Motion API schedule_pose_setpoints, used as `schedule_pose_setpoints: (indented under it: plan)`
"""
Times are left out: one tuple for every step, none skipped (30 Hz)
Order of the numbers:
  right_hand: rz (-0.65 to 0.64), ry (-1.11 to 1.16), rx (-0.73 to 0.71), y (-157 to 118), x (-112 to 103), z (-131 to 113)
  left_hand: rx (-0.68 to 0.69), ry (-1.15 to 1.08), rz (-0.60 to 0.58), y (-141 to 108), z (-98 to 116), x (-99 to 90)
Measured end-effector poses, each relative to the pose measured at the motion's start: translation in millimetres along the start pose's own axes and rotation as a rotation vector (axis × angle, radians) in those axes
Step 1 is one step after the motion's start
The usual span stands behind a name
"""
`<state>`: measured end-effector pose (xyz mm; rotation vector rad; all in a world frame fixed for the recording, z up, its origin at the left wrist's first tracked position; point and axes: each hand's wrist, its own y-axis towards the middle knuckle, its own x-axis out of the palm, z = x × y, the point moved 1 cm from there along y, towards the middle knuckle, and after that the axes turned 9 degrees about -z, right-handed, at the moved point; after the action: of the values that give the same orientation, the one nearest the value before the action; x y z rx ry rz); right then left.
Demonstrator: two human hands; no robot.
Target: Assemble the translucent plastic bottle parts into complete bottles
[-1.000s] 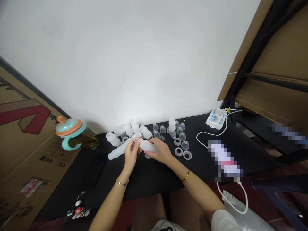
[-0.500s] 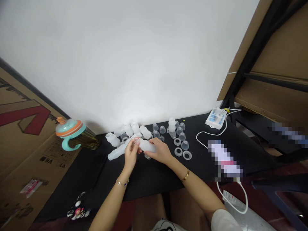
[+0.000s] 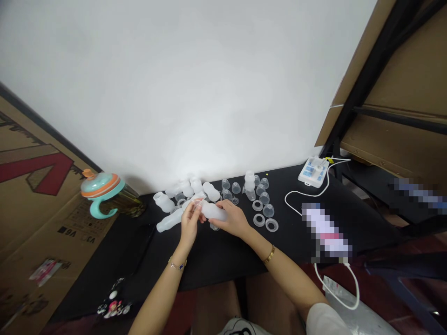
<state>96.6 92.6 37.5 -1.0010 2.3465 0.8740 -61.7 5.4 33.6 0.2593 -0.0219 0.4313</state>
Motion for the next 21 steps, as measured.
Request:
schedule_pose_setpoints:
  plan:
    - [0.0,-0.005,-0.002,0.0,0.0,0.2,-0.004,-0.01,-0.002,0.3,0.7,0.3]
    - [-0.002,-0.011,-0.001,0.0,0.2,0.5,-0.008,-0.018,-0.004,0.6,1.4,0.6]
    - [-0.004,-0.017,0.001,0.1,0.4,0.8,-0.011,-0.022,-0.006,0.7,2.2,0.7]
    - [-0.004,-0.021,0.005,0.1,0.7,1.2,-0.015,-0.024,-0.008,0.8,2.9,0.8]
    - [-0.005,-0.023,0.007,0.2,1.0,1.6,-0.019,-0.024,-0.01,0.8,3.6,0.7]
    - [-0.005,-0.023,0.008,0.2,1.3,2.0,-0.024,-0.023,-0.012,0.7,4.1,0.6]
    - [-0.005,-0.022,0.008,0.2,1.6,2.3,-0.029,-0.02,-0.015,0.5,4.6,0.4]
    - [-0.005,-0.021,0.007,0.2,1.7,2.4,-0.032,-0.018,-0.018,0.3,4.9,0.2]
    - [-0.005,-0.019,0.008,0.1,1.8,2.3,-0.033,-0.016,-0.022,0.1,5.1,-0.1]
    - [-0.007,-0.019,0.008,0.1,1.7,2.1,-0.034,-0.016,-0.026,0.0,5.2,-0.3]
    - [-0.008,-0.019,0.009,0.1,1.6,1.8,-0.034,-0.015,-0.029,-0.1,5.2,-0.6]
    - [-0.009,-0.018,0.009,0.1,1.4,1.4,-0.034,-0.014,-0.033,-0.2,5.0,-0.8]
    - [-0.01,-0.016,0.008,0.1,1.2,1.1,-0.035,-0.014,-0.036,-0.2,4.9,-1.0]
    - [-0.011,-0.013,0.005,0.1,1.0,0.9,-0.035,-0.014,-0.039,-0.1,4.7,-1.1]
    - [-0.012,-0.007,0.001,0.2,0.8,0.8,-0.037,-0.014,-0.041,0.0,4.6,-1.3]
    - [-0.012,-0.001,-0.004,0.2,0.7,0.8,-0.037,-0.014,-0.042,0.1,4.6,-1.4]
    - [-0.011,0.005,-0.009,0.3,0.6,1.0,-0.037,-0.015,-0.044,0.1,4.7,-1.5]
    - [-0.013,0.011,-0.015,0.4,0.4,1.3,-0.038,-0.016,-0.046,0.2,4.9,-1.6]
    - [-0.014,0.016,-0.02,0.5,0.3,1.6,-0.037,-0.017,-0.048,0.2,5.2,-1.7]
    - [-0.015,0.021,-0.023,0.6,0.2,1.9,-0.037,-0.019,-0.051,0.2,5.4,-1.8]
    - [-0.017,0.027,-0.027,0.7,0.0,2.2,-0.037,-0.021,-0.054,0.2,5.5,-2.0]
